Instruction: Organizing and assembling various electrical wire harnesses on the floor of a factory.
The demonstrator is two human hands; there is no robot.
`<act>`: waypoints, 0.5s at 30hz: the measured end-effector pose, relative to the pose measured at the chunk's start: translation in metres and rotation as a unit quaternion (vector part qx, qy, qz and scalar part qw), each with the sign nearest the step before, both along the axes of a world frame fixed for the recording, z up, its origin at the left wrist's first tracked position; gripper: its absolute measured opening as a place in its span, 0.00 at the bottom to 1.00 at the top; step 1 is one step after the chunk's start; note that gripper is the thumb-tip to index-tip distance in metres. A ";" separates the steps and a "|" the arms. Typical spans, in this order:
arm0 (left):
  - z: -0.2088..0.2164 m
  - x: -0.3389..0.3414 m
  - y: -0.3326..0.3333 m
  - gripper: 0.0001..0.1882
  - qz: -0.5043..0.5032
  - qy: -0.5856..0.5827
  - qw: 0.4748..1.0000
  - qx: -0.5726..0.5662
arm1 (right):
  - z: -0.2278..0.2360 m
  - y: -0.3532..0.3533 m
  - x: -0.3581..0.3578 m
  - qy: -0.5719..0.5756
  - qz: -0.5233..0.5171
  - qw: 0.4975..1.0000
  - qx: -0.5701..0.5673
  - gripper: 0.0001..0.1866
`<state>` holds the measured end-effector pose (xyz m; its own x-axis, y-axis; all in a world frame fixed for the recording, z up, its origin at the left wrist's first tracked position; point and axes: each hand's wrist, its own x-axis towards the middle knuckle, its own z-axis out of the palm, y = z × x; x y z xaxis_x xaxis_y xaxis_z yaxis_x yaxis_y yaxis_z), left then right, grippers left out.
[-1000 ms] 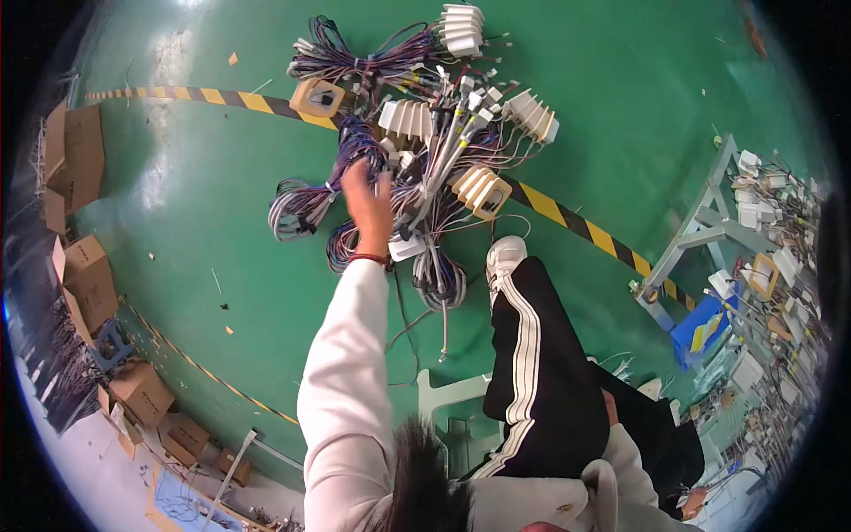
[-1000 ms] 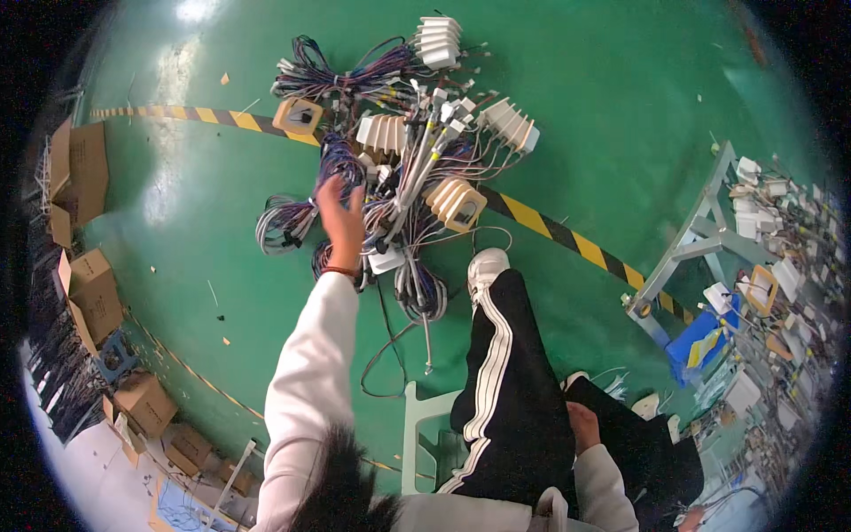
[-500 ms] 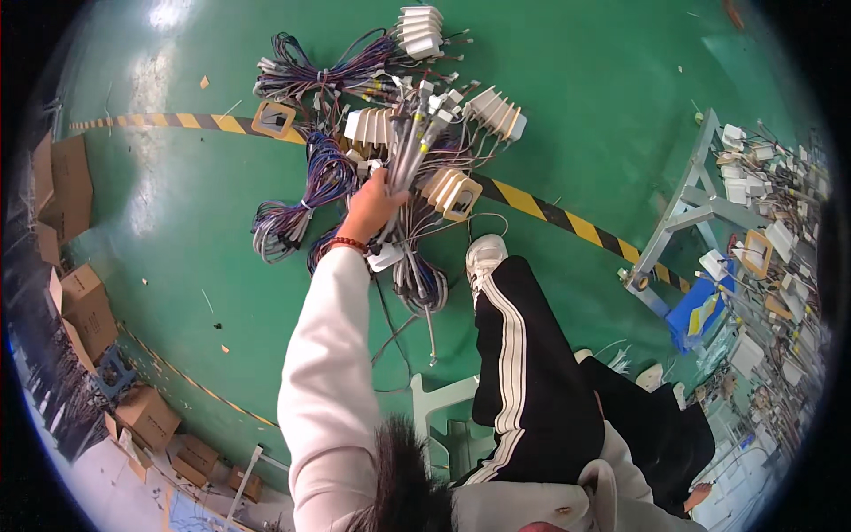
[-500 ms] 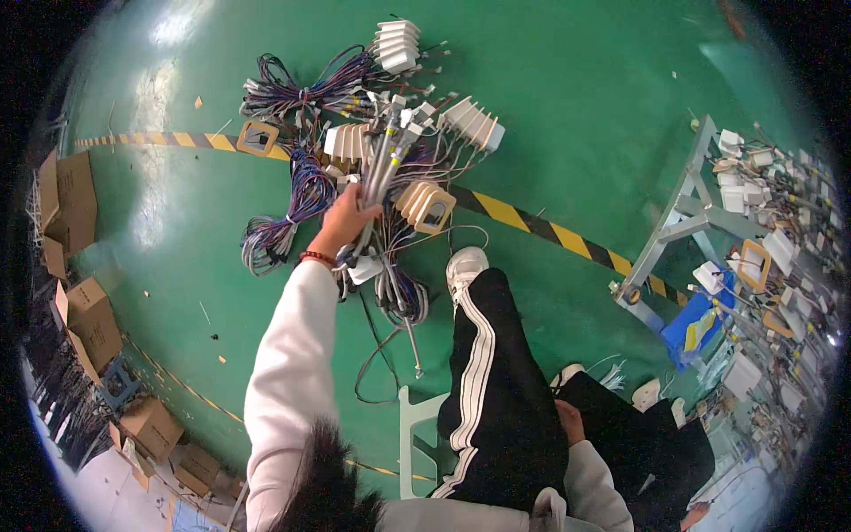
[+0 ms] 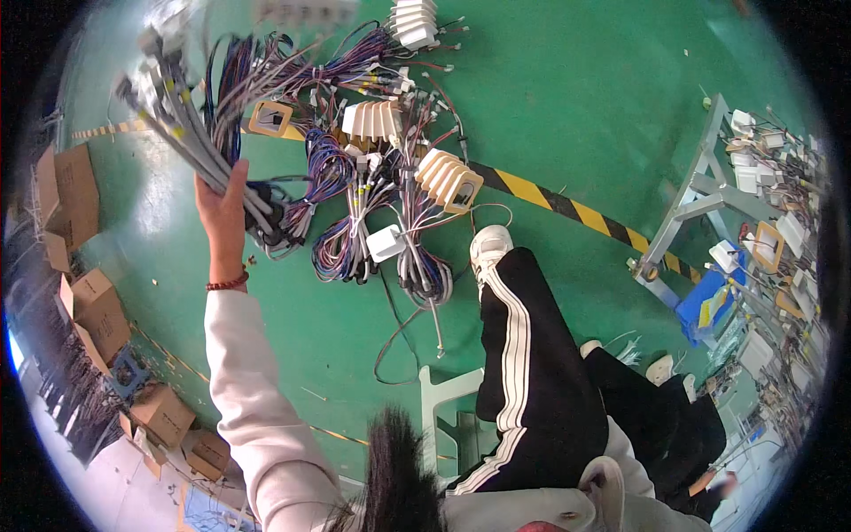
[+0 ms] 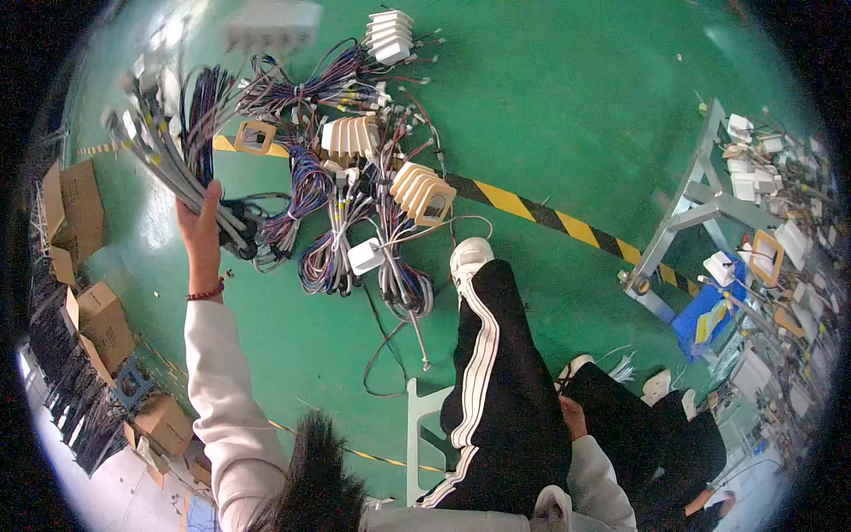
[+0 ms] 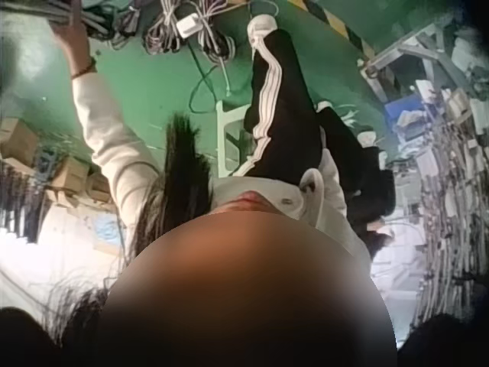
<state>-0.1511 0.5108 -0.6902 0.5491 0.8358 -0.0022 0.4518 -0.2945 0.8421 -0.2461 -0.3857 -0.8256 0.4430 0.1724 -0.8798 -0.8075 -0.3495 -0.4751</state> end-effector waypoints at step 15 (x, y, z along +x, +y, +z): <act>-0.171 -0.108 -0.064 0.35 0.009 0.373 0.889 0.263 | 0.062 0.067 0.062 0.112 0.041 0.991 -0.061 0.24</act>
<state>-0.2592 0.4467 -0.8615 0.5449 0.8378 0.0338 0.8362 -0.5459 0.0525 -0.1838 -0.3184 -0.7636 0.2228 0.0859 -0.9711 -0.8541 -0.4630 -0.2370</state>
